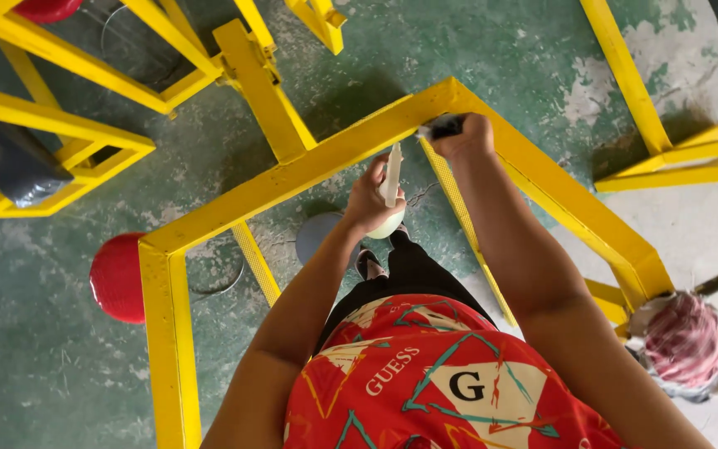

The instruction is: Cleaning and wiping down yellow gym equipment with a spray bottle and cloth.

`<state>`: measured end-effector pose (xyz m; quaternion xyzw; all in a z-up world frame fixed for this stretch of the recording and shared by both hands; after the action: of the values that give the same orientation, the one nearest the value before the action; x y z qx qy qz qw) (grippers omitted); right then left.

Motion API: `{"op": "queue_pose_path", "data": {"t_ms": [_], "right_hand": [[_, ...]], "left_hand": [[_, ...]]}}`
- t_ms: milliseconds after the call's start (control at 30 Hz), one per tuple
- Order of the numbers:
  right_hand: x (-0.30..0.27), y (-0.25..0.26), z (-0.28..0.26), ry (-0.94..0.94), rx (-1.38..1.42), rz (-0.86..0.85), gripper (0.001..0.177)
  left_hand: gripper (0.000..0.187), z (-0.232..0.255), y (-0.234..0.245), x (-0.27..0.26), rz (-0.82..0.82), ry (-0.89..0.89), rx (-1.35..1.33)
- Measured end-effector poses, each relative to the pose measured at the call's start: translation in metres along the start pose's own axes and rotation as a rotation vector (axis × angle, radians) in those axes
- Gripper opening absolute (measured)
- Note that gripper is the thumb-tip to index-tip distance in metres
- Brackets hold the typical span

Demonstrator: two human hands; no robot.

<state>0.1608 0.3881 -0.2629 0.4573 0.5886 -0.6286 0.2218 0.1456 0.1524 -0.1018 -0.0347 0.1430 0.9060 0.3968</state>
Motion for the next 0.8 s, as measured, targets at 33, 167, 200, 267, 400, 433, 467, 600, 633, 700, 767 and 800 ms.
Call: {"op": "queue_pose_path", "data": {"t_ms": [33,167,200,267,400,433,467,600,633,700,767,800], "right_hand": [[0.003,-0.001,0.016,-0.010,-0.018,-0.003,0.025],[0.009,0.008,0.060,0.295,-0.591,0.014,0.018],[0.007,0.007,0.072,0.402,-0.765,-0.050,0.018],[-0.009,0.021,0.118,0.189,-0.771,-0.094,0.022],[-0.040,0.029,0.201,-0.444,-0.625,-0.244,0.027],[-0.032,0.024,0.188,-0.458,-0.645,-0.248,0.027],[-0.025,0.015,0.178,-0.504,-0.558,-0.258,0.029],[-0.035,-0.005,0.108,-0.503,-0.343,-0.089,0.042],[-0.048,-0.008,0.100,-0.515,-0.359,-0.087,0.042],[-0.067,-0.022,0.071,-0.397,-0.487,-0.164,0.044],[-0.046,-0.017,0.091,-0.390,-0.567,-0.260,0.042],[-0.037,-0.015,0.099,-0.370,-0.629,-0.357,0.039]], "left_hand": [[0.075,-0.004,0.004,-0.001,0.020,0.004,-0.005],[0.080,-0.023,0.024,-0.016,0.100,0.000,-0.100],[0.082,-0.028,0.028,-0.021,0.118,-0.003,-0.113],[0.081,-0.036,0.043,-0.040,0.203,0.005,-0.126],[0.078,-0.048,0.077,-0.077,0.425,0.058,-0.056],[0.078,-0.053,0.081,-0.081,0.449,0.062,-0.060],[0.075,-0.057,0.086,-0.085,0.472,0.046,-0.065],[0.071,-0.045,0.100,-0.105,0.529,0.044,-0.047],[0.071,-0.044,0.101,-0.108,0.548,0.051,-0.049],[0.075,-0.041,0.103,-0.113,0.584,0.042,-0.059],[0.075,-0.046,0.102,-0.117,0.624,0.056,-0.095],[0.075,-0.049,0.100,-0.119,0.642,0.064,-0.130]]}}
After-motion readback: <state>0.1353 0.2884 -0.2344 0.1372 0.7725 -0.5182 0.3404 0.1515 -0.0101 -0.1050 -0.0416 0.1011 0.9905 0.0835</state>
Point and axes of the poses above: each hand's wrist, its own x-axis towards the middle knuckle, its own y-axis out of the back of the hand, z = x × y, the point moved 9 cm from there along x, towards the middle knuckle
